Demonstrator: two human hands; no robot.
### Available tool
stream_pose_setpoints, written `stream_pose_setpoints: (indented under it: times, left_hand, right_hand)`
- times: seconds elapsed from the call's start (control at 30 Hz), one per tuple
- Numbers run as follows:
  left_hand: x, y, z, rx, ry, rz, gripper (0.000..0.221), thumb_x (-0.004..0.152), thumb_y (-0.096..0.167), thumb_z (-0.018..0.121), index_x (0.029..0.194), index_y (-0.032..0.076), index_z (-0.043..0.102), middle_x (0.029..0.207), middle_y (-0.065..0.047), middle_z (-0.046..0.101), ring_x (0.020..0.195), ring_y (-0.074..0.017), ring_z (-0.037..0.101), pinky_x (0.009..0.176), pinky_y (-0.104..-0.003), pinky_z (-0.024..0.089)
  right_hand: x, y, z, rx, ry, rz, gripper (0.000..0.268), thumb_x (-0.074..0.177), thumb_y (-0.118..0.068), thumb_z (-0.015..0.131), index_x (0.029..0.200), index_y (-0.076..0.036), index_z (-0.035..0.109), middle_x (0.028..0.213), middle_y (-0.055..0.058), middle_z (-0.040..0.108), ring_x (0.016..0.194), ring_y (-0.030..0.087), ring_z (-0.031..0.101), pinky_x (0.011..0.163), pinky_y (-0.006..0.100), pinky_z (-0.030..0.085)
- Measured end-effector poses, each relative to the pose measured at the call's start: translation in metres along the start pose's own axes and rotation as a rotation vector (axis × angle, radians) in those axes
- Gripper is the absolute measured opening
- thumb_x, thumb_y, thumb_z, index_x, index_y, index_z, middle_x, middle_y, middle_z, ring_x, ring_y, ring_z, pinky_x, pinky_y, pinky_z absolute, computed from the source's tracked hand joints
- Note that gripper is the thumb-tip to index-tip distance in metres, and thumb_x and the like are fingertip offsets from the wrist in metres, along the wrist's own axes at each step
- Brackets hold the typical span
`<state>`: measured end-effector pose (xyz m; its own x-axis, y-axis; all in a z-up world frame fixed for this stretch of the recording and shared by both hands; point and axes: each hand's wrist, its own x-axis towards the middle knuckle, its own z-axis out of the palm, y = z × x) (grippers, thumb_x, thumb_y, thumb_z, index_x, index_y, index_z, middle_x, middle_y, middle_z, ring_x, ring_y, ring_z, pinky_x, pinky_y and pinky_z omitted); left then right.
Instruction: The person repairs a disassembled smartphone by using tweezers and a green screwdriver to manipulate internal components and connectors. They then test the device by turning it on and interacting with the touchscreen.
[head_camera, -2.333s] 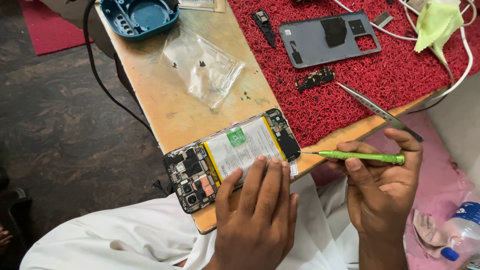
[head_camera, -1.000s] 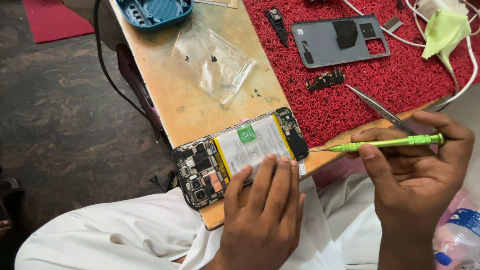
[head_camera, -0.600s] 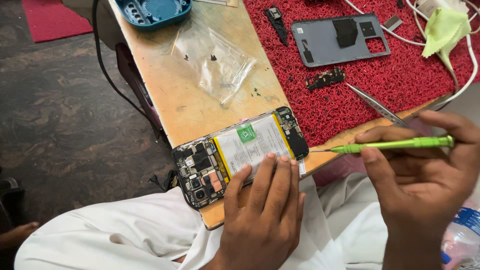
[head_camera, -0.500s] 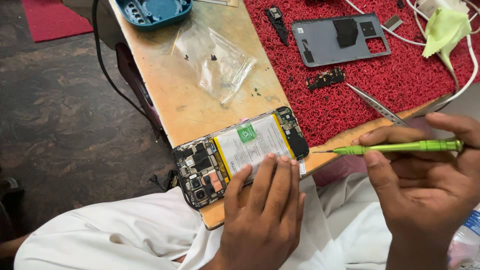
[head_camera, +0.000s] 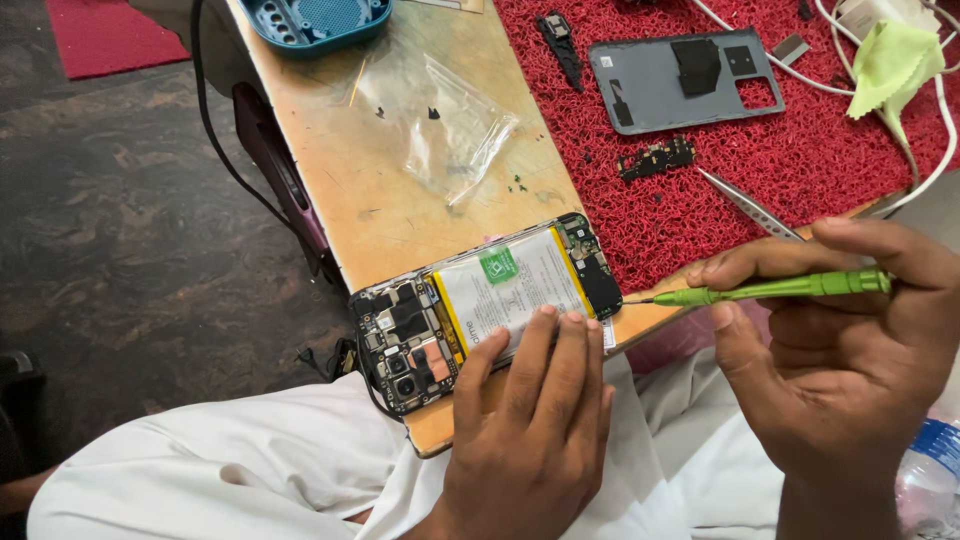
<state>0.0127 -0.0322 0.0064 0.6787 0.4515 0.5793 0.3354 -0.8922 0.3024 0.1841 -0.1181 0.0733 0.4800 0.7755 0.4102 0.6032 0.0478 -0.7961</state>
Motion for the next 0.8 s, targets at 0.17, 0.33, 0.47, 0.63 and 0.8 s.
stream_pose_setpoints:
  times: [0.17,0.33,0.47,0.63,0.8]
  left_hand:
    - [0.0006,0.0003,0.0003,0.002,-0.003,-0.002,0.041,0.102,0.026,0.063,0.132,-0.002,0.069,0.137,-0.013,0.063,0.135,-0.0268,0.058,0.112,-0.05,0.04]
    - [0.0,0.0003,-0.0006,-0.003,-0.012,0.001,0.041,0.102,0.026,0.064,0.132,-0.002,0.069,0.137,-0.014,0.062,0.135,-0.0271,0.057,0.113,-0.05,0.039]
    - [0.0008,0.0003,-0.0005,-0.001,-0.009,0.005,0.041,0.102,0.026,0.063,0.132,-0.002,0.069,0.137,-0.014,0.063,0.135,-0.0269,0.057,0.113,-0.05,0.039]
    - [0.0007,-0.0004,-0.0017,0.016,-0.007,0.008,0.041,0.103,0.027,0.063,0.132,-0.002,0.069,0.137,-0.013,0.063,0.135,-0.0265,0.057,0.113,-0.05,0.04]
    - [0.0014,-0.0001,-0.0018,0.014,-0.009,0.002,0.041,0.103,0.027,0.062,0.132,-0.002,0.069,0.137,-0.013,0.063,0.135,-0.0262,0.057,0.113,-0.049,0.04]
  right_hand:
    - [0.0008,-0.0017,-0.0003,-0.011,-0.007,-0.005,0.054,0.103,0.015,0.063,0.142,-0.004,0.031,0.115,0.022,0.067,0.11,0.023,0.072,0.105,0.039,0.065]
    - [0.0016,-0.004,-0.0002,-0.015,-0.016,-0.009,0.055,0.102,0.014,0.064,0.142,-0.004,0.031,0.114,0.021,0.067,0.11,0.023,0.072,0.103,0.037,0.065]
    - [0.002,-0.0045,-0.0002,-0.034,-0.014,-0.002,0.058,0.099,0.013,0.066,0.142,-0.004,0.031,0.115,0.022,0.067,0.108,0.022,0.072,0.101,0.035,0.064]
    - [0.0018,-0.0044,0.0008,-0.043,-0.025,-0.004,0.059,0.097,0.014,0.067,0.14,-0.003,0.031,0.116,0.023,0.066,0.109,0.022,0.072,0.1,0.032,0.063]
    - [0.0038,-0.0063,0.0016,-0.08,-0.029,0.004,0.06,0.096,0.014,0.068,0.141,-0.002,0.031,0.116,0.023,0.067,0.106,0.022,0.073,0.096,0.03,0.063]
